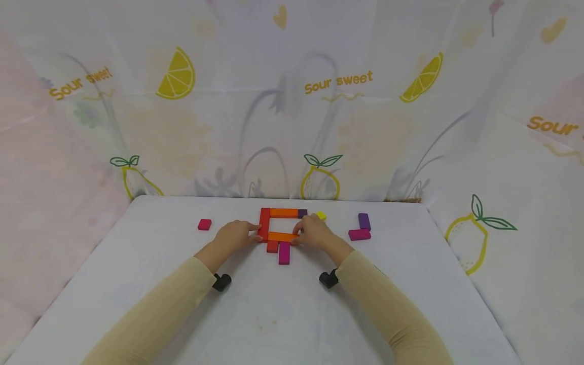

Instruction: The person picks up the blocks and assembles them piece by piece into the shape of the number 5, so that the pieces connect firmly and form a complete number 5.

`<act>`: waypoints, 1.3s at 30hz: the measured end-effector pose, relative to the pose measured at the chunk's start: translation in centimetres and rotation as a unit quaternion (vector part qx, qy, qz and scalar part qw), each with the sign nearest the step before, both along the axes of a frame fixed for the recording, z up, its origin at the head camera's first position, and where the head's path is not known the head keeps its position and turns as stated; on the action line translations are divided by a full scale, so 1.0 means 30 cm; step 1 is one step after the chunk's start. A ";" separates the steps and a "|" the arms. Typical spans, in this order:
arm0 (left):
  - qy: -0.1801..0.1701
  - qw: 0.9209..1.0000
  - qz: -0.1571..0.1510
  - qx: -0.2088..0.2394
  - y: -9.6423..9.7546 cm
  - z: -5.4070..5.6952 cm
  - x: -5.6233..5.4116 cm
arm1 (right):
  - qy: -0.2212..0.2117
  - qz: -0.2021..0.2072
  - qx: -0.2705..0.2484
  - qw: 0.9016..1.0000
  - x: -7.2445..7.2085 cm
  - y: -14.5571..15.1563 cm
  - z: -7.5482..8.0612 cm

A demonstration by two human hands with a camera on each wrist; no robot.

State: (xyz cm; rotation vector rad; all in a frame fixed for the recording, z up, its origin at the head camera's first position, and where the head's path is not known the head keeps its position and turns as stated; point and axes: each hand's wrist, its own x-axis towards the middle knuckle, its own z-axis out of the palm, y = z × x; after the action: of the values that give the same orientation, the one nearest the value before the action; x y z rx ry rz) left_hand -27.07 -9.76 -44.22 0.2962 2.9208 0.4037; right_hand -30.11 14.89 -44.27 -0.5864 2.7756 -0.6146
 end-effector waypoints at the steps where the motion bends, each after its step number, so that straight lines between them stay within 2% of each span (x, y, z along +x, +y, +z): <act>1: 0.001 1.000 0.000 -0.001 0.000 0.000 0.000 | 0.002 0.002 0.001 1.000 0.000 0.000 0.000; 18: 0.004 1.000 0.001 0.003 -0.009 0.002 0.004 | -0.004 -0.002 0.004 1.000 -0.003 -0.011 0.007; 24: 0.000 1.000 -0.006 0.010 -0.015 -0.002 0.004 | -0.023 -0.028 -0.014 0.999 -0.002 0.001 0.036; 27: -0.004 1.000 -0.006 0.013 -0.015 -0.003 0.002 | -0.007 -0.038 -0.013 0.999 -0.010 0.024 0.059; 34: -0.007 1.000 0.001 0.012 -0.013 -0.002 0.000 | 0.050 -0.032 -0.014 0.998 -0.055 0.099 0.093; 39: -0.002 1.000 -0.002 0.018 -0.017 -0.005 0.000 | 0.046 -0.044 -0.009 0.998 -0.092 0.149 0.091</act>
State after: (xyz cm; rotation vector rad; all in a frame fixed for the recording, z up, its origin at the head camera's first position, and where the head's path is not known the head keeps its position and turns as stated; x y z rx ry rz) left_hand -27.07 -10.26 -44.38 0.3068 2.9109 0.4552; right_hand -32.88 19.35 -41.54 -0.5119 2.8984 -0.6482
